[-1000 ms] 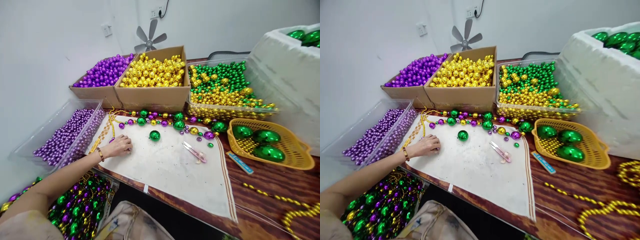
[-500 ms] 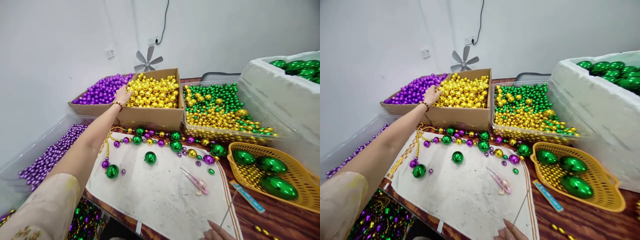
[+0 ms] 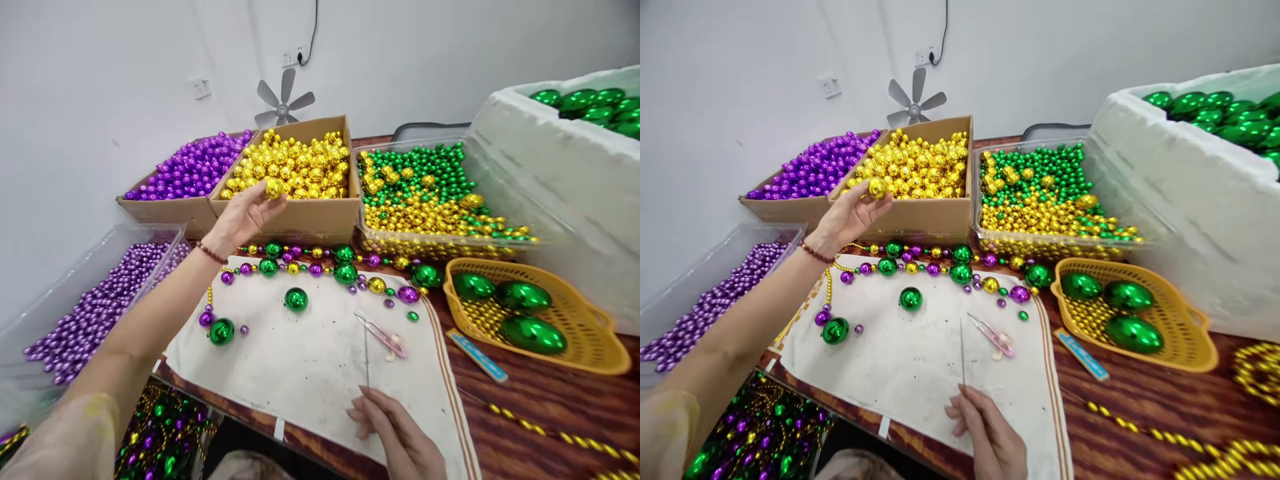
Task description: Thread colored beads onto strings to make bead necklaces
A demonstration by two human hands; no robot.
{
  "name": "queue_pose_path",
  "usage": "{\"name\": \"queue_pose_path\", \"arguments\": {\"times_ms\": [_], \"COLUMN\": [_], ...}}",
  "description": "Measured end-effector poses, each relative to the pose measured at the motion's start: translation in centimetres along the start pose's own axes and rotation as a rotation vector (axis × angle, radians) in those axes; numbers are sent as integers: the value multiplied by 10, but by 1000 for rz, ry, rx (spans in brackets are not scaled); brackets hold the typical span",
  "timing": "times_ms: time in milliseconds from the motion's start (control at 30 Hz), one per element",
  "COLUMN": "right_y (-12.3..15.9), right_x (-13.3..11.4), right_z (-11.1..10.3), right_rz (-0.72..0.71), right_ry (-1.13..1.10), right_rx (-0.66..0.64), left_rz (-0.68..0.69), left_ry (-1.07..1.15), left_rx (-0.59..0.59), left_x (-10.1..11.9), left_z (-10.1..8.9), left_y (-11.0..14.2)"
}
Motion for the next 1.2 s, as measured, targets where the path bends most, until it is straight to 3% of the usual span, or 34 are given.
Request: {"name": "queue_pose_path", "arguments": {"times_ms": [100, 167, 233, 333, 667, 767, 967, 1200], "right_y": [6, 13, 21, 32, 45, 44, 41, 37], "right_x": [-11, -15, -15, -8, 7, 8, 12, 16], "right_z": [14, 20, 21, 18, 17, 20, 26, 31], "right_rz": [-121, -171, -181, -178, -238, -245, -200, -172], "right_ry": [-19, -32, -44, -50, 13, 28, 43, 45], "right_rx": [-34, -34, -29, -22, -26, -34, -39, -41], "left_rz": [-98, -62, 26, 139, 222, 158, -102, -192], "left_ry": [83, 61, 17, -47, -119, -21, 129, 232], "left_rx": [-127, -159, -160, -177, -157, -120, -58, -36], "left_x": [-9, -16, -20, -22, -21, -23, -29, -29], "left_z": [42, 61, 73, 82, 87, 87, 85, 92], "left_y": [75, 116, 146, 172, 186, 186, 185, 188]}}
Point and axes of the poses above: each hand's wrist, its own y-axis away from the middle knuckle, its own z-axis out of the palm, x = y × z, the point moved 3 cm from there along -y, towards the middle knuckle, and after that the axes turned 9 degrees about z, right-handed, at the moved point
